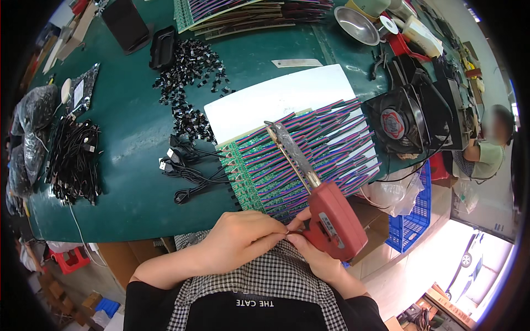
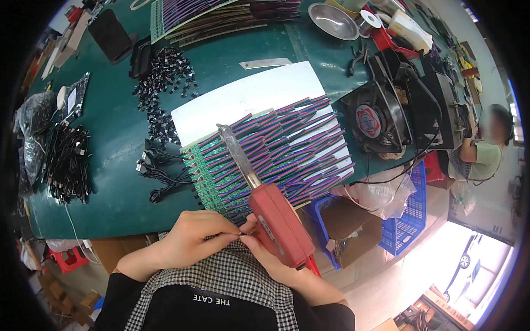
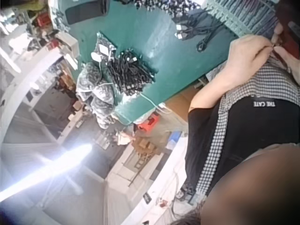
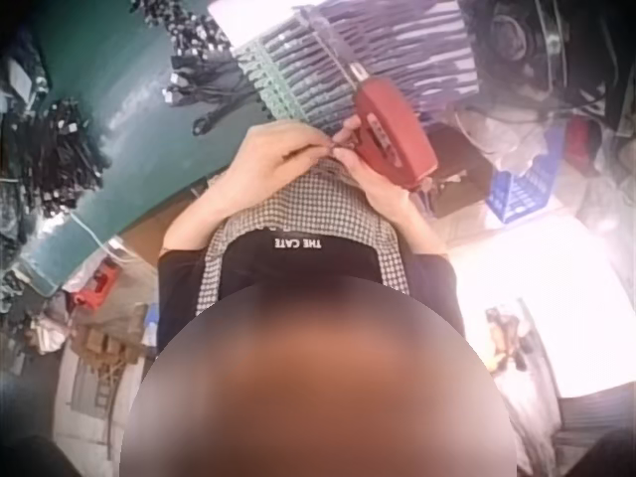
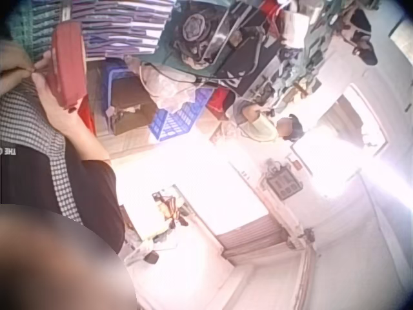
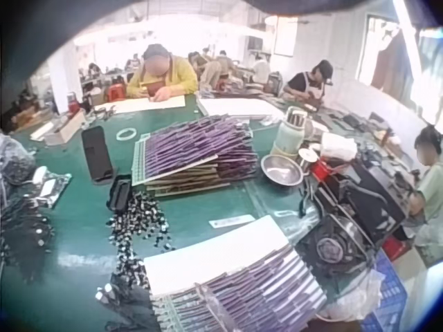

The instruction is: The person solders insulated wires to a row of small circuit board strips using a soldering iron and solder wire.

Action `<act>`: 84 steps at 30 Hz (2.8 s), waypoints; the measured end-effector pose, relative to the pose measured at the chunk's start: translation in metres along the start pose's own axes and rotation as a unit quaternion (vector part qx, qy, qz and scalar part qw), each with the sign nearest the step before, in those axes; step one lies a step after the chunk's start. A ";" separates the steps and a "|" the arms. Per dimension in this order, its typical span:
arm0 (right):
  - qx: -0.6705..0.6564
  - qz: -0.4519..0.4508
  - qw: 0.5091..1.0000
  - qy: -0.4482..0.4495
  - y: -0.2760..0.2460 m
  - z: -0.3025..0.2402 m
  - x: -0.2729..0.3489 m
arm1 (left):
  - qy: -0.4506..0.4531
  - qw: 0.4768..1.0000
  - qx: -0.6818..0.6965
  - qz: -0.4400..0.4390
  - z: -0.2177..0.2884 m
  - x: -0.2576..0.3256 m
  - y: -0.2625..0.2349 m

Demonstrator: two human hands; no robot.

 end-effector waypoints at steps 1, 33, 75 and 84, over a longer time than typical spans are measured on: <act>-0.001 0.000 1.000 0.000 0.001 0.000 -0.001 | -0.004 1.000 -0.007 0.001 0.000 0.000 0.000; 0.132 -0.011 0.990 0.055 -0.034 0.060 0.068 | -0.140 0.928 -0.309 0.154 -0.014 0.005 -0.060; -0.158 0.074 0.984 0.046 -0.035 0.050 0.064 | -0.133 0.974 -0.168 0.071 -0.022 0.001 -0.068; -0.136 0.044 0.987 0.074 -0.033 0.054 0.062 | -0.158 0.947 -0.278 0.045 -0.018 -0.008 -0.059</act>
Point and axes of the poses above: each hand's wrist, its own x-axis away from the middle knuckle, its own y-axis out of the palm, z = x × y, the point moved 9 cm from there along -x, towards the middle knuckle, and after that the axes turned 14 degrees about -z, right-handed, at the moved point
